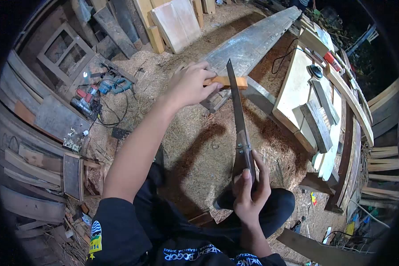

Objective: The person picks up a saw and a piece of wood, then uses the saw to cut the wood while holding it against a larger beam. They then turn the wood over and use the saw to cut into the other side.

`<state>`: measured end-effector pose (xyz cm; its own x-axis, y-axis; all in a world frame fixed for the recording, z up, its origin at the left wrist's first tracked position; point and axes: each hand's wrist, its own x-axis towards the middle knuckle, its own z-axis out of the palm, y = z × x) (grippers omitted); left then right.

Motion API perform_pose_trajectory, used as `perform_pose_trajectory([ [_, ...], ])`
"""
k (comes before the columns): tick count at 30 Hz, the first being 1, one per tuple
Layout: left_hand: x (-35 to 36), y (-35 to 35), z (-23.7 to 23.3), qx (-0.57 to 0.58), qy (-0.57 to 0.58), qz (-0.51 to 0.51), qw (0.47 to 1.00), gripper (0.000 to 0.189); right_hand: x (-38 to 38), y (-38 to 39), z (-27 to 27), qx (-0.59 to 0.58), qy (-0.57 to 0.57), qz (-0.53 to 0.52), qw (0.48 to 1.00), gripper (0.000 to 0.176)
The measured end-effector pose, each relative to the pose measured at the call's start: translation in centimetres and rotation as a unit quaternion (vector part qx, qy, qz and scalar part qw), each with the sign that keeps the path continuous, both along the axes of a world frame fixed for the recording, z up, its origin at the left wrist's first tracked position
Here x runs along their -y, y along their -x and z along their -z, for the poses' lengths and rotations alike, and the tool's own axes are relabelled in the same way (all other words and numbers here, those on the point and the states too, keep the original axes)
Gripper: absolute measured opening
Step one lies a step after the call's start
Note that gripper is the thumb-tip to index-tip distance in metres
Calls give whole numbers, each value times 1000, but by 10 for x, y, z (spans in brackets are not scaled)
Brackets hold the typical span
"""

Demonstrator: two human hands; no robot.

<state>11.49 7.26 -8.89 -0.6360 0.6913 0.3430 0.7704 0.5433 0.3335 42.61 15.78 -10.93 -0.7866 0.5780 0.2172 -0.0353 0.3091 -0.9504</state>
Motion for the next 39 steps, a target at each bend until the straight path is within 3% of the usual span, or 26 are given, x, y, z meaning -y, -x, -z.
perform_pose_trajectory([
  [3,3,-3,-1,3,-14,1,1000,39,4,-4,-2,-2,11,14,1000,43],
  [5,1,-8,2,-6,-18,-4,1000,37,-2,-2,9,-52,-53,14,997,44],
  [8,1,-5,0,-16,-21,3,1000,34,0,0,2,-1,-58,21,998,43],
  [14,-2,-5,-4,12,-4,9,1000,28,-12,31,-25,0,6,25,1000,42],
  [16,-6,-8,0,5,0,-13,1000,27,-14,31,-13,-49,-132,40,989,43],
  [17,-7,-6,7,-5,-17,-22,1000,27,-9,21,-12,-48,-134,39,989,43],
  [19,-8,-3,11,-16,-36,-32,999,27,10,-8,-7,22,35,49,998,44],
  [20,-6,-2,12,-21,-38,-15,999,27,13,-10,-6,0,-13,57,998,45],
  [23,-3,2,8,-12,-36,19,999,26,4,-11,-3,20,-4,35,999,44],
  [24,-3,3,6,3,-32,37,999,26,0,10,-5,-4,-62,53,997,42],
  [28,-4,0,4,-8,-24,18,1000,26,-13,50,-8,8,-67,42,997,42],
  [31,-4,-5,2,-34,-38,-11,999,25,1,25,1,-7,-50,39,998,44],
  [33,-5,-5,-6,41,15,-15,999,26,12,-7,1,26,38,33,998,46],
  [37,-2,2,0,26,-24,43,998,27,8,24,-39,21,-14,23,999,44],
  [39,-3,3,-2,16,-23,33,999,28,-1,39,-20,34,-38,26,998,44],
])
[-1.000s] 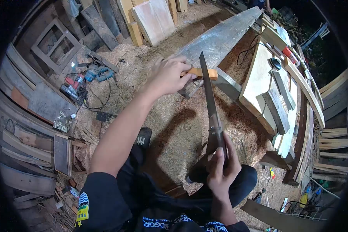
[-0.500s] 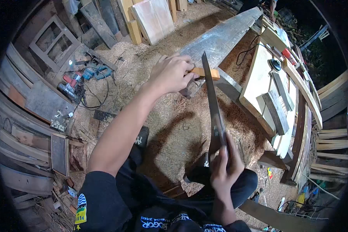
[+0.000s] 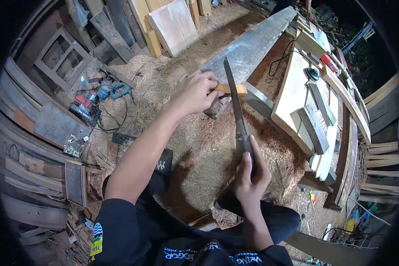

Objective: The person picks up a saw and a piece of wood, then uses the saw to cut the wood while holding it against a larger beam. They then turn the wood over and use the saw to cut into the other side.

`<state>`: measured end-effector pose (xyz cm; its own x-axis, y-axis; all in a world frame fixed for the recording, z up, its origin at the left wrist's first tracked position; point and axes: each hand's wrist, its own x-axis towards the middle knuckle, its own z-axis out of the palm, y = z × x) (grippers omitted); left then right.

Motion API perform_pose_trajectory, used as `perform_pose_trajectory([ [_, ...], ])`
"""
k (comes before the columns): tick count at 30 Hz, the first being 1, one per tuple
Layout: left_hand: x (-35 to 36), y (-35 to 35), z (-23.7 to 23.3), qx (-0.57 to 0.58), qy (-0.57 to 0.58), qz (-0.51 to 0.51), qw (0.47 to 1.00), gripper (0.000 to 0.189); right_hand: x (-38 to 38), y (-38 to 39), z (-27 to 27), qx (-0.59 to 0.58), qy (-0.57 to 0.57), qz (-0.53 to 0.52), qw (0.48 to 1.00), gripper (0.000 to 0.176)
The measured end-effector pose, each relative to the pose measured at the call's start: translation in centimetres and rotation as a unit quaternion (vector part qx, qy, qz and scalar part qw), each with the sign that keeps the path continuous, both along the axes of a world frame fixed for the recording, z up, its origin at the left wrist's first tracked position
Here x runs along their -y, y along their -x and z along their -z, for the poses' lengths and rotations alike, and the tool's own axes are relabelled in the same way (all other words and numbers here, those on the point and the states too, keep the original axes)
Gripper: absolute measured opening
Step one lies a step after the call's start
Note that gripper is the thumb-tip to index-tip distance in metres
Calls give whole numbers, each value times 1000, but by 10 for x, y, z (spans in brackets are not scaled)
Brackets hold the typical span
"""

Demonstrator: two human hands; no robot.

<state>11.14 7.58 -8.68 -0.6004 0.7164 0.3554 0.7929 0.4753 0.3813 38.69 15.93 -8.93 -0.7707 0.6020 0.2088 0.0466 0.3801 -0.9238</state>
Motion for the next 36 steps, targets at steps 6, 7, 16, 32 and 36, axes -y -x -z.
perform_pose_trajectory([
  [6,-2,-11,-17,21,56,-37,998,29,19,-5,0,-34,109,-19,993,47],
  [7,-4,-11,-12,17,59,-35,998,29,20,-5,-7,-43,56,-13,997,47],
  [16,-5,-5,-5,-4,10,-22,1000,22,9,15,-6,-54,-23,12,998,47],
  [32,-9,-8,-1,-31,3,-59,998,22,6,-2,-9,-28,57,1,998,45],
  [36,-8,-4,-2,1,21,-39,999,27,6,-32,2,-51,-110,-5,993,46],
])
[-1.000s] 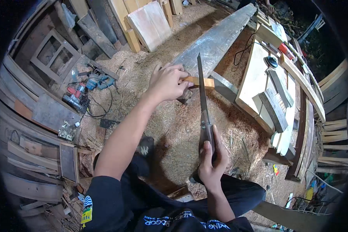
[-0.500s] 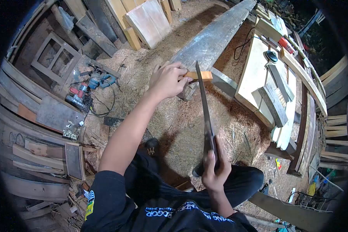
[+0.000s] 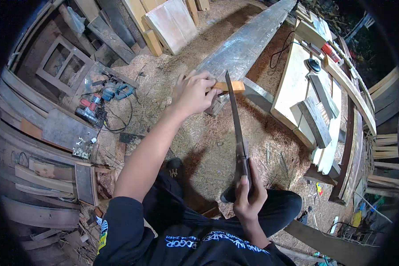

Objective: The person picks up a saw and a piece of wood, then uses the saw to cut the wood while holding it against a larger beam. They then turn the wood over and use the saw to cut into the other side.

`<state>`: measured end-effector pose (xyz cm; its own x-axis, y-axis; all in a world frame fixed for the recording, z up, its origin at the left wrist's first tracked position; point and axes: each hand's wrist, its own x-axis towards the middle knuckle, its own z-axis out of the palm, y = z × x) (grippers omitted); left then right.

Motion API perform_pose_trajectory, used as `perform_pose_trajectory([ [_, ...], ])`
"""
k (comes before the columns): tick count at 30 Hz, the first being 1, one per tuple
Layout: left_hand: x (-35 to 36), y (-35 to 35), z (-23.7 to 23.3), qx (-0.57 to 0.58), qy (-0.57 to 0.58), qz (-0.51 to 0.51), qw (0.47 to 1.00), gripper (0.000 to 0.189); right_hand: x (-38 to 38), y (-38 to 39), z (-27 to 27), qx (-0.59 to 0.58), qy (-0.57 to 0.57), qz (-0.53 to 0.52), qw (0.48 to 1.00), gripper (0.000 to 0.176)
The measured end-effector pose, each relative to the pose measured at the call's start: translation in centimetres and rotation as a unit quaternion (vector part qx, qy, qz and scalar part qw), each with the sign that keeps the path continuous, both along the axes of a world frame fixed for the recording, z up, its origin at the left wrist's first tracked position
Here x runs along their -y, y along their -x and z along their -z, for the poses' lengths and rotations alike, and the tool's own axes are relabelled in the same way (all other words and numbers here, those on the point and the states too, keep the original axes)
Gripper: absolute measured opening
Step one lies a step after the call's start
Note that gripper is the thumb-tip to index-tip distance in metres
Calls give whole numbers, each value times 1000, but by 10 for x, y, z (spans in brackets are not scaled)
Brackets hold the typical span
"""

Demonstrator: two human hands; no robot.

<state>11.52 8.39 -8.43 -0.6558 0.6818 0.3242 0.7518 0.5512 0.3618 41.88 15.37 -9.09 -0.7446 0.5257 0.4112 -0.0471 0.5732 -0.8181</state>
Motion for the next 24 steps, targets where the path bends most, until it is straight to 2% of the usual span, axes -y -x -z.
perform_pose_trajectory([
  [2,2,2,3,-17,-5,29,999,27,2,5,-9,-14,55,-22,998,46],
  [3,1,1,-1,15,1,29,999,25,2,15,-16,40,168,-15,985,46],
  [4,0,2,-7,43,4,27,999,22,-2,31,-17,37,166,-15,985,46],
  [7,-2,-6,-8,19,-3,-12,1000,23,-7,60,-4,-3,132,-6,991,47],
  [10,-2,-6,-11,30,36,-25,999,26,-1,35,-6,-8,97,-3,995,47],
  [11,-2,-6,-9,30,36,-23,999,26,2,18,-7,36,145,3,989,46],
  [12,-3,-7,-6,12,21,-24,999,26,2,10,-2,36,146,6,989,46],
  [14,-2,-3,-2,-4,6,-28,1000,25,-1,1,8,-22,-9,-11,1000,45],
  [15,-1,1,-2,7,0,-2,1000,25,2,0,-2,45,144,-8,989,45],
  [16,0,2,-1,18,-7,26,999,24,0,12,-2,48,146,-5,988,45],
  [19,-2,3,-3,37,11,10,999,23,-13,65,-5,-20,92,-5,996,46],
  [22,-1,-5,-8,23,19,-17,999,23,-3,55,-18,14,105,-14,994,47],
  [24,-1,-5,-7,34,18,-24,999,23,1,34,-8,-5,86,-21,996,48],
])
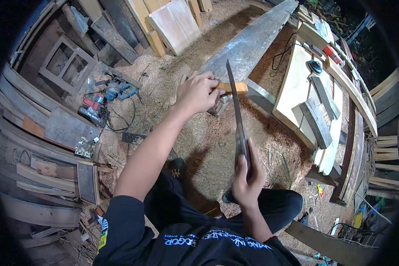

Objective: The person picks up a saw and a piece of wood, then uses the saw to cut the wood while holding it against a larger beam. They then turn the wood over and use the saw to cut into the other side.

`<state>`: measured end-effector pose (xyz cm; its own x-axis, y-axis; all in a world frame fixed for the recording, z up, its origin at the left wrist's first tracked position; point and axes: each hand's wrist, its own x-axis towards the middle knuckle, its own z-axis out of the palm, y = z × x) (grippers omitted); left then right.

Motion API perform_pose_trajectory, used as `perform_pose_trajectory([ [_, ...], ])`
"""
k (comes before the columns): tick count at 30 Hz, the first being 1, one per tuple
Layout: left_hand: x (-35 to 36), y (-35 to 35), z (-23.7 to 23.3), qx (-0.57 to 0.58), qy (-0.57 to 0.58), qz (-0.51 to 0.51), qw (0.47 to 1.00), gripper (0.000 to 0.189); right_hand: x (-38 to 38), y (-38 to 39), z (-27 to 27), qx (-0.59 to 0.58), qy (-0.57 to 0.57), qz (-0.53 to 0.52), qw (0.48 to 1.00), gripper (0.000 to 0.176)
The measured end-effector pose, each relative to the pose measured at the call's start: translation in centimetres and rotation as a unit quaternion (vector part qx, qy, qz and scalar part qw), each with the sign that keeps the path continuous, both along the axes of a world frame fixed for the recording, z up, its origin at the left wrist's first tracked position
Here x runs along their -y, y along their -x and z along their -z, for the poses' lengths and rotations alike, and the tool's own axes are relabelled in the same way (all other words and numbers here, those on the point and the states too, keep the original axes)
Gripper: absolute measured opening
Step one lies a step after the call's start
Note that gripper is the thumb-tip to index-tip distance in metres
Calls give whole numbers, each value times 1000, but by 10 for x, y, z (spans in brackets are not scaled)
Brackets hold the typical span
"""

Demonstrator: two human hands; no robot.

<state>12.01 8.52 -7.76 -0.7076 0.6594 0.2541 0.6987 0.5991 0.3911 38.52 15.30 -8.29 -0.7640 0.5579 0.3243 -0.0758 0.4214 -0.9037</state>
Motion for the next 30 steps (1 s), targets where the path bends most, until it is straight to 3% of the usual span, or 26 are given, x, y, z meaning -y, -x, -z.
perform_pose_trajectory([
  [4,-3,1,4,8,-18,-2,1000,23,1,-33,5,5,-91,19,996,47],
  [6,1,7,4,12,-22,26,999,24,0,-20,-5,48,111,11,993,46],
  [7,-1,9,3,12,-31,50,998,24,-7,1,-8,30,89,18,995,46],
  [8,-4,6,2,11,-36,51,998,24,-15,24,6,-64,-19,23,997,45],
  [10,-4,1,-1,-15,-4,3,1000,24,-11,29,3,25,11,20,999,45],
  [12,-5,1,-6,-1,3,-8,1000,24,-6,14,1,34,76,-2,997,46],
  [15,-4,-1,1,3,-6,-11,1000,25,3,-28,5,-12,-38,13,999,48],
  [18,-3,7,8,-26,-36,15,999,25,10,-45,1,9,-48,19,999,47],
  [20,-2,10,11,-36,-45,51,997,26,1,-20,-5,43,63,4,997,47],
  [21,-4,13,9,-4,-25,50,998,26,-6,4,2,-1,71,13,997,47],
  [25,-4,0,-2,14,11,-14,1000,27,-10,28,3,-43,-25,7,999,48],
  [27,-3,-2,-1,27,15,-22,999,27,-3,-7,-7,42,22,-4,999,48],
  [30,-7,0,4,36,1,-14,999,28,4,-48,7,10,-36,7,999,49],
])
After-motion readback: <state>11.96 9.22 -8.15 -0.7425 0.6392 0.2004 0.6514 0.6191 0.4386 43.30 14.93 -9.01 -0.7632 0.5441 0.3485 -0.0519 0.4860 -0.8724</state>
